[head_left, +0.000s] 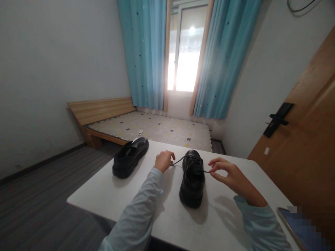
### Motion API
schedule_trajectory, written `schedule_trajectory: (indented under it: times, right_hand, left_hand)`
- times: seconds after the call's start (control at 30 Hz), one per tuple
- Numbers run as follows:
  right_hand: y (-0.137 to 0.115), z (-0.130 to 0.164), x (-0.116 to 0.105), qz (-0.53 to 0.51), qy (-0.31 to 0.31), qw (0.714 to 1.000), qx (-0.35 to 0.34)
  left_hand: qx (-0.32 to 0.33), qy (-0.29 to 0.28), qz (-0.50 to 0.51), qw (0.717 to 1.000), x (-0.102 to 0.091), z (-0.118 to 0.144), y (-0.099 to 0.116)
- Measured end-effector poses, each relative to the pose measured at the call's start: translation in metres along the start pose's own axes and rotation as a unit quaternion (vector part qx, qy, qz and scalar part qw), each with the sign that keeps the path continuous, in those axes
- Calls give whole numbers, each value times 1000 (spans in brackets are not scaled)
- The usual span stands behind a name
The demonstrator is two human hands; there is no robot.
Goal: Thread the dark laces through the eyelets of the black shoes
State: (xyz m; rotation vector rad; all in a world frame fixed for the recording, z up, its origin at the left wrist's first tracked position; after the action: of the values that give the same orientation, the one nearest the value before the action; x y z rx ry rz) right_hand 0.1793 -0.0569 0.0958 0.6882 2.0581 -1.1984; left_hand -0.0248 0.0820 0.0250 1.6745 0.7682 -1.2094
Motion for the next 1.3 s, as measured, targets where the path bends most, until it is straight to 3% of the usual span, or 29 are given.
schedule_trajectory:
  times: [0.23,0.43,0.67,0.93,1.3]
  right_hand:
    - [4,2,13,-25,-100,995,5]
    - [17,2,23,-59,-125,989,45]
    - [33,-5,13,-32,-16,995,90]
    - [57,-17,14,-58,37,990,124]
    - [62,-32,12,-82,81,982,147]
  left_hand:
    - [-16,-27,-54,998,11,-3,-7]
    - [-17,-42,-51,998,17,-3,-8]
    - [-10,-40,-39,998,14,0,-5]
    - [-10,-33,-23,999,16,-2,-5]
    - [-22,90,44,995,-13,-2,5]
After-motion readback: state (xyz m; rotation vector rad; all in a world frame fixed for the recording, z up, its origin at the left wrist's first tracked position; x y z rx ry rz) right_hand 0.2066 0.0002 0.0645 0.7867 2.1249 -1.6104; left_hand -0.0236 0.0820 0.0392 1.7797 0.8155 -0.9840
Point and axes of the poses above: each hand's wrist, its own z-axis away from the middle knuckle, its own x-axis out of the palm, y = z × x, the point moved 7 cm from there along -z, towards the middle knuckle, and after that the axes turned 3 degrees about -y, right-handed, at the moved point
